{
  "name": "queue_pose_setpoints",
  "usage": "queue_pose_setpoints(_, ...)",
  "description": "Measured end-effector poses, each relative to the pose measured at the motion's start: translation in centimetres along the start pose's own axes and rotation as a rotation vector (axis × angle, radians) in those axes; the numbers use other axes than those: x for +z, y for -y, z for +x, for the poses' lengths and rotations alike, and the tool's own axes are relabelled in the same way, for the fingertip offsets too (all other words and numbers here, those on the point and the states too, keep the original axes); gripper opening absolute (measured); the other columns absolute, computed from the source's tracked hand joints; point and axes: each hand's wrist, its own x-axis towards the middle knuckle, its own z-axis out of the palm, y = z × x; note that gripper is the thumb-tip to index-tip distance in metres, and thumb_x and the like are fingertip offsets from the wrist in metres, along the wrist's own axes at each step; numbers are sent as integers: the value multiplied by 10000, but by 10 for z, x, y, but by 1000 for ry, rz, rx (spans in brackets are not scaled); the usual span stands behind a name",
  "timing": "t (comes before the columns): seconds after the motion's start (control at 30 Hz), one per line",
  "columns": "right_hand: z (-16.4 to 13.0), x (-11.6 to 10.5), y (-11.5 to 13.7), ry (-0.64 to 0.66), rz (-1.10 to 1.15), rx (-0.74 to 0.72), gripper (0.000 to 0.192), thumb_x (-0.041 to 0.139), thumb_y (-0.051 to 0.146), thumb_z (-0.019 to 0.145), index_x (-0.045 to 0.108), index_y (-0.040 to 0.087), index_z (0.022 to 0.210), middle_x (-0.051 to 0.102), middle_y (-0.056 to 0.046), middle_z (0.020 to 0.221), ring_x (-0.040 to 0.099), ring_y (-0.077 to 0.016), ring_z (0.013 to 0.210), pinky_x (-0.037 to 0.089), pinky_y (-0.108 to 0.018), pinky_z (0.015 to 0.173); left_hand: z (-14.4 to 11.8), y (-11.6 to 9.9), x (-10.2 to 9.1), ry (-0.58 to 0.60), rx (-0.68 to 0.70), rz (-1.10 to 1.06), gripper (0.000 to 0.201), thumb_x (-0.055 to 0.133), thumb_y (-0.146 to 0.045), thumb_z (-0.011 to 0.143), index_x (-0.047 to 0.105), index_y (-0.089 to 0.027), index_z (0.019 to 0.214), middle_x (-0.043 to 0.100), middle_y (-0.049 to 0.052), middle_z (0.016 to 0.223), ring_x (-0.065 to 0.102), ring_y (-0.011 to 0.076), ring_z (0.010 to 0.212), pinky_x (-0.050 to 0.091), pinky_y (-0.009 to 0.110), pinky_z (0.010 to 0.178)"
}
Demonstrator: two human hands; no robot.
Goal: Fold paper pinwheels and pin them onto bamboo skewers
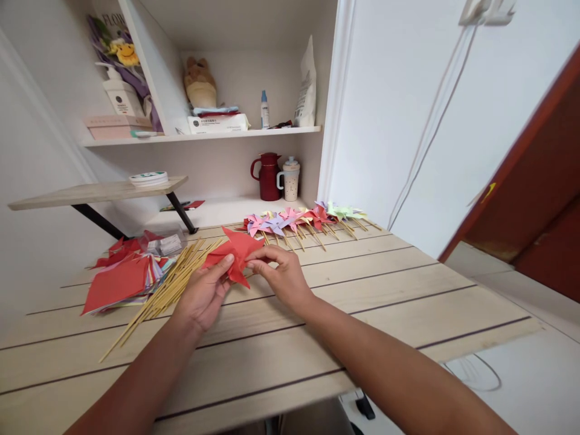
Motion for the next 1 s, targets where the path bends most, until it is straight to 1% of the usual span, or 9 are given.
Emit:
queue_pose_setpoints(0.1,0,0,-1,-13,58,51,101,767,343,821,807,273,882,741,-29,841,658,-209,768,539,-375,756,0,2,1,8,-2,6,301,909,-223,646,786,-123,901,799,107,956,739,202,899,574,328,880)
queue_pose_setpoints(0.2,1,-3,-2,12,2,-28,206,757,313,839,808,320,1038,729,-49,1051,654,-233,985,526,-407,901,2,1,-1,9,8,-34,318,901,-215,661,779,-134,942,796,104,998,740,200,904,587,327,855)
queue_pose_setpoints(0.27,2,-4,-2,19,-61,-96,199,754,291,846,814,347,1028,681,-55,1176,602,-248,1158,474,-427,1018,4,-1,-2,9,12,-71,310,892,-212,674,774,-142,952,794,100,1023,740,195,892,598,320,821)
queue_pose_setpoints(0.33,3,-5,-3,7,-78,-110,131,770,289,837,829,342,940,658,-58,1199,572,-254,1220,441,-433,1063,6,-3,-3,6,7,-92,299,885,-204,683,773,-141,953,794,100,1028,738,190,878,602,310,797)
queue_pose_setpoints(0.4,3,-6,-5,19,-46,-88,84,786,305,825,830,329,892,682,-57,1129,605,-251,1153,458,-428,1031,6,-3,-3,7,1,-92,305,882,-194,686,773,-136,965,794,100,1021,736,184,869,599,301,798)
queue_pose_setpoints(0.53,2,-3,-6,71,45,-13,86,779,326,820,823,304,891,747,-33,938,660,-225,929,503,-386,888,4,1,-2,29,-2,-66,330,892,-194,675,774,-134,977,792,101,1030,736,184,900,581,299,850)
queue_pose_setpoints(0.67,0,1,-2,53,103,105,70,783,319,793,794,250,787,725,1,729,623,-182,714,484,-319,709,0,5,1,52,-8,-19,319,907,-222,651,776,-134,928,795,106,993,739,207,917,568,335,892)
queue_pose_setpoints(0.83,0,1,4,22,74,112,201,726,342,844,756,228,682,695,-1,660,604,-175,675,474,-313,709,-1,6,2,47,33,25,355,916,-261,637,776,-147,943,796,101,988,733,214,921,555,353,902)
queue_pose_setpoints(1.0,-1,0,4,30,57,94,253,681,383,887,751,223,705,690,-9,666,616,-180,677,475,-317,701,-2,6,4,35,58,53,375,929,-284,605,785,-146,923,798,89,959,727,209,892,555,341,873)
